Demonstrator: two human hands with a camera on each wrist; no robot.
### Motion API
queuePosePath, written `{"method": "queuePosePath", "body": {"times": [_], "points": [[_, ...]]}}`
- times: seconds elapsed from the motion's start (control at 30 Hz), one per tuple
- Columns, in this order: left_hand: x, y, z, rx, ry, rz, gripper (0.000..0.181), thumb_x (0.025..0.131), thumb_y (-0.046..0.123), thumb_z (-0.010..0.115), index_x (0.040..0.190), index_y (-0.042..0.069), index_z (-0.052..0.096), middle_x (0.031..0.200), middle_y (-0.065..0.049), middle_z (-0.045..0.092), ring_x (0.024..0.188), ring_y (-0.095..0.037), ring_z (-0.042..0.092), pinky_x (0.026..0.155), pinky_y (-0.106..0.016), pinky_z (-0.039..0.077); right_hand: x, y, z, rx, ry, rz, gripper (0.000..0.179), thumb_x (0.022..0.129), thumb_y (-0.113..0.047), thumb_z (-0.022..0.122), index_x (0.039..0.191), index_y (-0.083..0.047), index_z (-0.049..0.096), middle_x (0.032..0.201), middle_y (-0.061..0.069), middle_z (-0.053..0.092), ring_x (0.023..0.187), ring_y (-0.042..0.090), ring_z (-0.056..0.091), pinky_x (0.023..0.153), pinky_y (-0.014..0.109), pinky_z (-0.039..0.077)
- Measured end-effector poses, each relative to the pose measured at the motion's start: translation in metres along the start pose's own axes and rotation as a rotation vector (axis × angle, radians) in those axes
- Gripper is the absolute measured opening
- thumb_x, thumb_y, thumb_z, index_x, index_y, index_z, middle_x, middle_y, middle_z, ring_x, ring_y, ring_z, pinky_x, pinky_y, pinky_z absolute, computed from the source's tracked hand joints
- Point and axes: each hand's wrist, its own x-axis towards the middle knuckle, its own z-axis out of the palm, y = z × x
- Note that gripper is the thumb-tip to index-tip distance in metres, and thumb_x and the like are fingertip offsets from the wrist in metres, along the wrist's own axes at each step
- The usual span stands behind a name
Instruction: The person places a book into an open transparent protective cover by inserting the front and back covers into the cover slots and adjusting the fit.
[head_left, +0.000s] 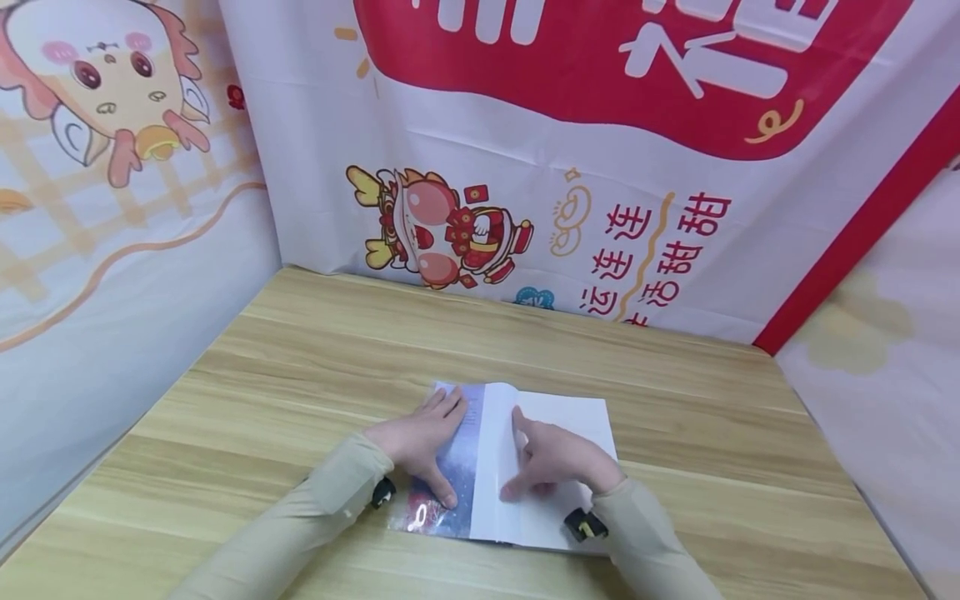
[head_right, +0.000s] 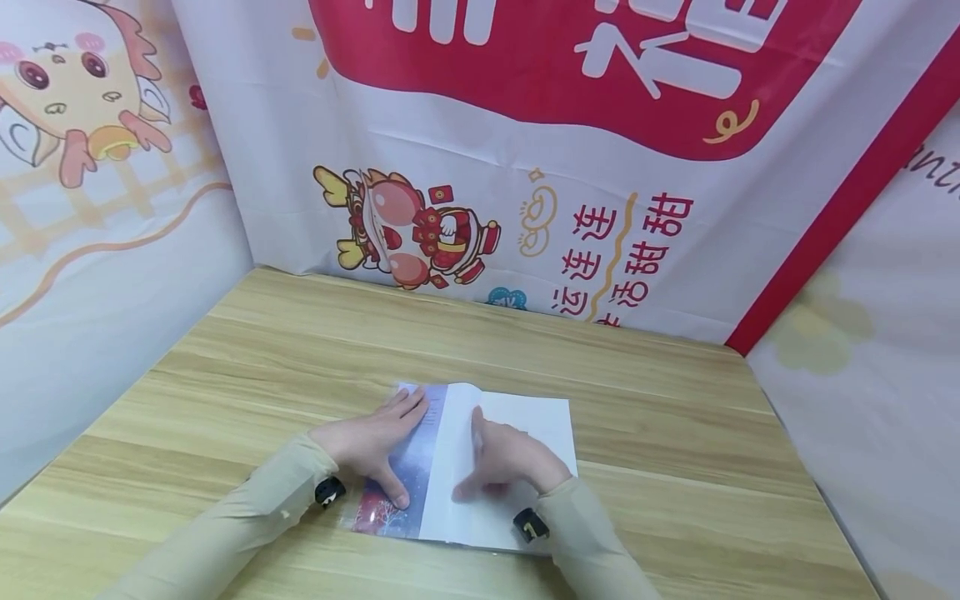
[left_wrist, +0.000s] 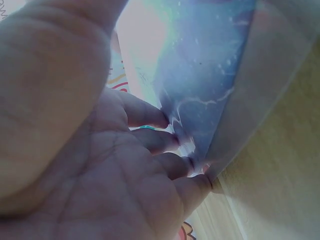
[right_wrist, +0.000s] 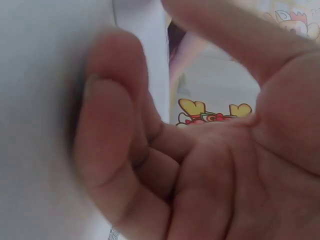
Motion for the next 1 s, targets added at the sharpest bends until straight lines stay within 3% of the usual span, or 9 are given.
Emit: {"method": "queuePosePath", "body": {"times": [0.1,0.3,0.53,1.0], "points": [[0.001,-0.001,0.001,-0.006,0.000,0.000,0.138,0.057,0.060,0.087,0.152,-0.009,0.014,0.158,-0.028,0.001,0.145,-0.043,0.000,0.117,-0.048,0.007,-0.001,0.000,-0.001,-0.040,-0.032,-0.007,0.126,0.067,-0.028,0.092,0.155,0.003,0.007,0.065,0.006,0.058,0.052,0.018,0.056,0.050,0.032,0.048],[0.001,-0.001,0.002,-0.004,0.002,-0.011,0.140,0.055,0.060,0.087,0.152,-0.008,0.014,0.159,-0.026,0.001,0.145,-0.043,-0.001,0.117,-0.048,0.006,0.003,0.000,0.003,-0.103,-0.009,-0.040,0.129,0.067,-0.035,0.092,0.152,0.009,0.006,0.068,0.002,0.056,0.054,0.014,0.055,0.060,0.030,0.050],[0.002,0.000,0.003,-0.009,0.013,-0.001,0.139,0.055,0.058,0.088,0.151,-0.010,0.014,0.158,-0.029,0.002,0.144,-0.044,0.000,0.117,-0.049,0.007,0.003,0.000,0.005,-0.068,-0.014,-0.040,0.131,0.066,-0.030,0.092,0.151,0.012,0.002,0.062,0.004,0.060,0.048,0.017,0.058,0.050,0.031,0.051],[0.000,0.003,0.002,-0.041,0.030,-0.008,0.137,0.056,0.055,0.089,0.151,-0.010,0.014,0.158,-0.029,0.001,0.144,-0.044,0.000,0.117,-0.051,0.007,0.005,-0.005,0.012,-0.058,0.016,-0.027,0.130,0.066,-0.030,0.092,0.150,0.013,0.003,0.062,0.004,0.059,0.046,0.016,0.056,0.048,0.029,0.049]]}}
